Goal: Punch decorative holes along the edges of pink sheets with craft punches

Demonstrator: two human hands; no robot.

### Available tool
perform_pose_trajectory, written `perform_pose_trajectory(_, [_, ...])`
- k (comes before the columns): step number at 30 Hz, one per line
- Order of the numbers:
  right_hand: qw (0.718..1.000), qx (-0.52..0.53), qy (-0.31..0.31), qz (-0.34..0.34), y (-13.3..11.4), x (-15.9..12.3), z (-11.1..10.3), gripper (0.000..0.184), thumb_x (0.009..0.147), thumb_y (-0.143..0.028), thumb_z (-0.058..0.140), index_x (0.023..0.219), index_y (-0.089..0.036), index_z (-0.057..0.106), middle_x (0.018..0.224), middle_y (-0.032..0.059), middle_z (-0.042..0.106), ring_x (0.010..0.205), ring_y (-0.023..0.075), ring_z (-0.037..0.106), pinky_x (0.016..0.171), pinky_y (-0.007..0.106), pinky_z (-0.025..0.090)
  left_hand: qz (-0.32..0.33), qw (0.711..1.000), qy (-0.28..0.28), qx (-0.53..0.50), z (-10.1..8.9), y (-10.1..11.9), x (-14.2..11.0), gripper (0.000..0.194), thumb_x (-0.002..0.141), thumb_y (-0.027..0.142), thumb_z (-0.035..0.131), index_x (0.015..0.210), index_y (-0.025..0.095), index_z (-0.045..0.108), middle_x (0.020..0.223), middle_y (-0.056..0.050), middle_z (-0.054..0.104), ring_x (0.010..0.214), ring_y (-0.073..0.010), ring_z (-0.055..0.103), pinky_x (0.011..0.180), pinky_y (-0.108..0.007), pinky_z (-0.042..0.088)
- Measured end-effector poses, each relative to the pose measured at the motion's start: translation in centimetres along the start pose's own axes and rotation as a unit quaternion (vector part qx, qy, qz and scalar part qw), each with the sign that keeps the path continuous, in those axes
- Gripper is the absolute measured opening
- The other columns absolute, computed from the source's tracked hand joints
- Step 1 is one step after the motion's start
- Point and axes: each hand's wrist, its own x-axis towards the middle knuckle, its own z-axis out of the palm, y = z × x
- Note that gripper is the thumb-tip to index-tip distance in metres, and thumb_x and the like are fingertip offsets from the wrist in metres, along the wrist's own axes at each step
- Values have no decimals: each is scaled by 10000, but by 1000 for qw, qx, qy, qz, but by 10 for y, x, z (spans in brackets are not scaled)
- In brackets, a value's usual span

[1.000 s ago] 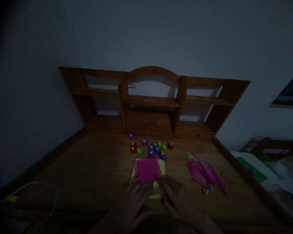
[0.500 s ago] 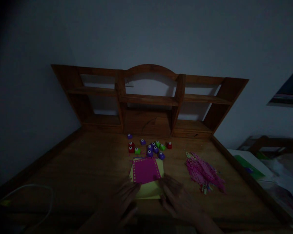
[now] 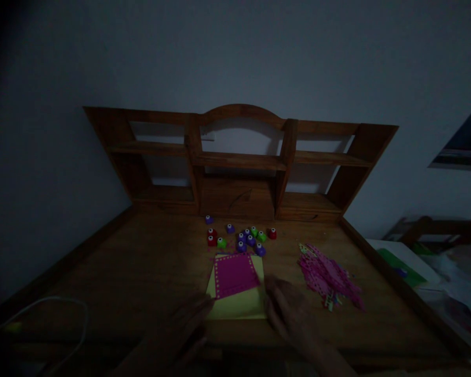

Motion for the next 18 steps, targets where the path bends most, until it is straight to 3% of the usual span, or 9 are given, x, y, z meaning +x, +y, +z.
perform_pose_trajectory(2, [994,51,41,88,-1,5,-5,299,929,-284,473,1202,-212,573,1115,103,671,1000,255,657,844,393,560,-55,997,32,-39,-6,-7,3,456,923,286,503,1375,237,471,1365,-63,559,1261,-249,514,1036,-401,469])
perform_pose_trajectory(4, [978,114,69,158,-4,15,-11,246,928,-331,488,1114,-220,604,1087,87,677,996,251,656,837,379,557,-157,979,103,-85,-13,-14,12,345,949,292,447,1273,243,555,1251,-61,636,1148,-241,601,958,-397,525])
perform_pose_trajectory(7, [956,230,60,172,-13,39,-13,211,918,-344,517,1053,-219,622,1059,70,683,987,230,654,850,353,544,-304,921,164,-180,-17,-23,34,277,958,351,430,1141,241,606,1091,-40,693,994,-224,665,875,-400,556])
perform_pose_trajectory(10, [941,320,-23,109,-27,65,0,179,869,-313,622,1015,-210,638,1048,61,684,978,214,648,873,338,517,-314,888,141,-304,-7,-30,60,236,914,356,501,1036,210,640,1049,-50,694,997,-221,652,903,-391,524])
perform_pose_trajectory(12, [933,349,-51,66,-36,77,17,214,805,-285,708,993,-205,643,1011,54,690,931,204,654,821,313,518,-310,870,91,-374,8,-35,73,191,868,325,552,939,185,661,973,-60,700,934,-210,658,874,-352,522])
perform_pose_trajectory(14, [928,364,-75,29,-43,85,36,211,784,-255,729,967,-205,638,994,44,689,924,192,649,822,305,507,-290,854,80,-425,24,-39,78,169,814,298,603,913,173,661,943,-62,692,892,-205,655,845,-338,520])
perform_pose_trajectory(18, [901,419,-114,15,-48,91,62,323,777,-251,740,1059,-211,588,913,18,683,822,161,654,758,285,514,-253,877,57,-404,42,-45,77,240,757,254,674,983,174,659,969,-70,662,892,-210,622,808,-329,502])
